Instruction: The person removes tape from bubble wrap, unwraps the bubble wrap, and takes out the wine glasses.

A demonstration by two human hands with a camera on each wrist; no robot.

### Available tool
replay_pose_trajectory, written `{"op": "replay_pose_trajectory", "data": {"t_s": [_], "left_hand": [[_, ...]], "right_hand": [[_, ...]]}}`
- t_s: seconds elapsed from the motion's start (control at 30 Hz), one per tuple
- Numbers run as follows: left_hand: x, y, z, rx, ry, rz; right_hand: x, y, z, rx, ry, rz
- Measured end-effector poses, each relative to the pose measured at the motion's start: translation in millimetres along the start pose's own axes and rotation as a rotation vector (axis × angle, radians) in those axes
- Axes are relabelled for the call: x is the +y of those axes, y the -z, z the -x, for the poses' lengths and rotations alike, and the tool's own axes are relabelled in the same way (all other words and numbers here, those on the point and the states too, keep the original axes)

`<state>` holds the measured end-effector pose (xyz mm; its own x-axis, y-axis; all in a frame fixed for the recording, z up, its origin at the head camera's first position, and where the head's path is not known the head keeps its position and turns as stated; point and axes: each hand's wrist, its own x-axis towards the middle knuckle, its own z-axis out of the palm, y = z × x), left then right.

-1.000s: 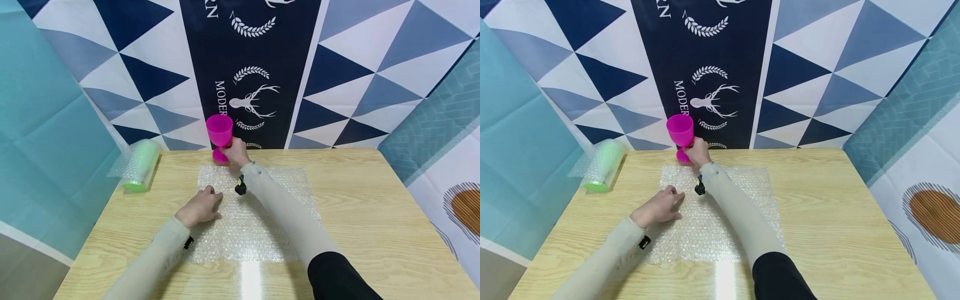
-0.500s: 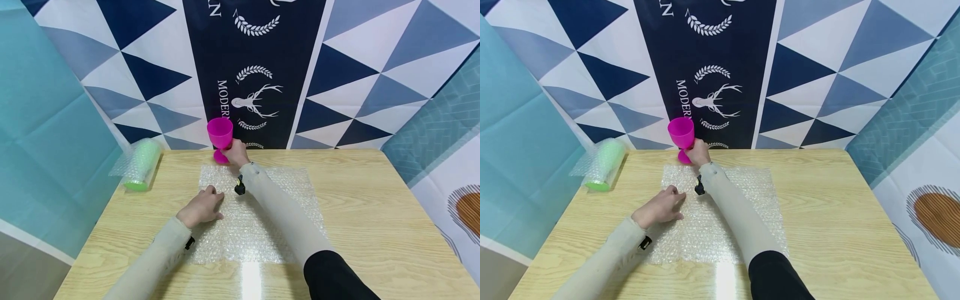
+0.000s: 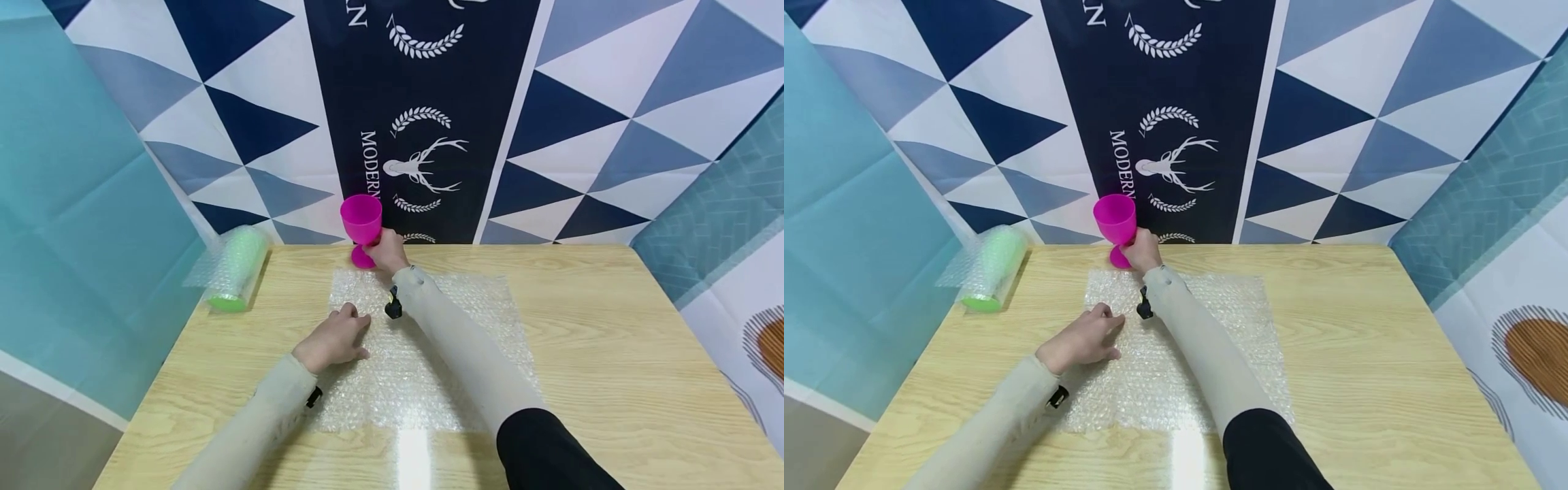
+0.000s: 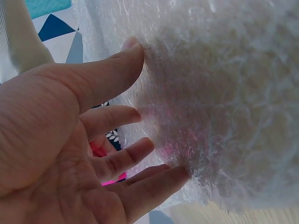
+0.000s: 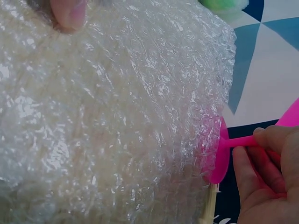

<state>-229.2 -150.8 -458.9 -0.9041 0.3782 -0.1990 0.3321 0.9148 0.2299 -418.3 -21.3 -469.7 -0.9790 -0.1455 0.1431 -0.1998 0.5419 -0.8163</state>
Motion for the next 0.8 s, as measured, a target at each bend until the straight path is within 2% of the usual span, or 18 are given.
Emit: {"op": "replay_pose_trajectory", "data": {"t_s": [0.33,0.8], "left_hand": [[-1.3,-2.8,-2.2,0.003,-0.006,-0.012],[4.9,-1.6,1.3,-0.018,0.014,0.000]], "right_hand": [[1.0,-0.7,-1.3,0.011,0.015,0.014],[4.0,1.0,0.7,-0.027,-0.046,-0.040]]}}
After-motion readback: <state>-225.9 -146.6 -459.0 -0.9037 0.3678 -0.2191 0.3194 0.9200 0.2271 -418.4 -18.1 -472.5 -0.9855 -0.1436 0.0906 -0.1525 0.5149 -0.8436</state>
